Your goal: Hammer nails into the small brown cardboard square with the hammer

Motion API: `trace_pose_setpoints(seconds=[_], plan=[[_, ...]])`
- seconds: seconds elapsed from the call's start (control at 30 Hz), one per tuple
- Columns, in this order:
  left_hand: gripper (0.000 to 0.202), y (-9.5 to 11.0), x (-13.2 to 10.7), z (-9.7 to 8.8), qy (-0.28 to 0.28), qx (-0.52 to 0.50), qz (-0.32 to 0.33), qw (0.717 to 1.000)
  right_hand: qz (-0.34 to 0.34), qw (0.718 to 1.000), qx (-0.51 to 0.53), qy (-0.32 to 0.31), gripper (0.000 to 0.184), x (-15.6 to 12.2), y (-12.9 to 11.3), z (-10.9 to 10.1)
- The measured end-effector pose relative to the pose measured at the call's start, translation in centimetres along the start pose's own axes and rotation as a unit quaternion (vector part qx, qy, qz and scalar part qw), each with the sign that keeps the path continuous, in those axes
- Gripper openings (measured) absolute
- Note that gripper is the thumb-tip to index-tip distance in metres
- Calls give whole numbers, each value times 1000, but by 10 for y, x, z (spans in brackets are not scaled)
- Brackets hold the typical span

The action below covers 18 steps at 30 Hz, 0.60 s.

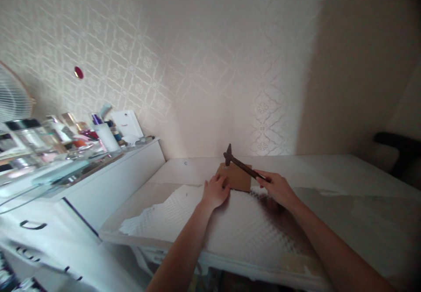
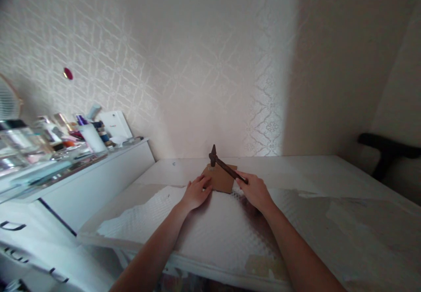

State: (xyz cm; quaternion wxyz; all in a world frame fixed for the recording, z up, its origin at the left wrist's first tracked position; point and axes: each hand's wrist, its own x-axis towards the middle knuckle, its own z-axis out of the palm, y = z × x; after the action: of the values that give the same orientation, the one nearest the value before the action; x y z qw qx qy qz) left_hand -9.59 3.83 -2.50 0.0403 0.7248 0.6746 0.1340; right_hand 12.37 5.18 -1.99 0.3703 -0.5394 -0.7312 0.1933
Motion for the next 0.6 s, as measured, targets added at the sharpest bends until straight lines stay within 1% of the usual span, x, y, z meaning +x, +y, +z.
trace_pose_setpoints(seconds=[0.07,0.13,0.2,0.27,0.4,0.5,0.6], plan=[[44,0,0,0,1,2,2,1000,6,999,-40,18,41,-2,-5,-5],[44,0,0,-1,3,7,6,1000,31,991,-120,47,40,-4,-10,-10],[44,0,-1,-1,9,15,11,1000,62,973,-209,69,41,-7,-14,-15],[44,1,-3,-2,22,23,18,999,84,956,-271,76,41,-9,-16,-18],[39,5,-7,-7,49,37,45,997,119,936,-322,83,41,-9,-13,-20],[34,10,-10,-13,55,46,53,996,150,928,-331,82,41,-8,-8,-20],[32,14,-11,-16,52,47,47,996,169,924,-334,75,41,-7,-3,-19]])
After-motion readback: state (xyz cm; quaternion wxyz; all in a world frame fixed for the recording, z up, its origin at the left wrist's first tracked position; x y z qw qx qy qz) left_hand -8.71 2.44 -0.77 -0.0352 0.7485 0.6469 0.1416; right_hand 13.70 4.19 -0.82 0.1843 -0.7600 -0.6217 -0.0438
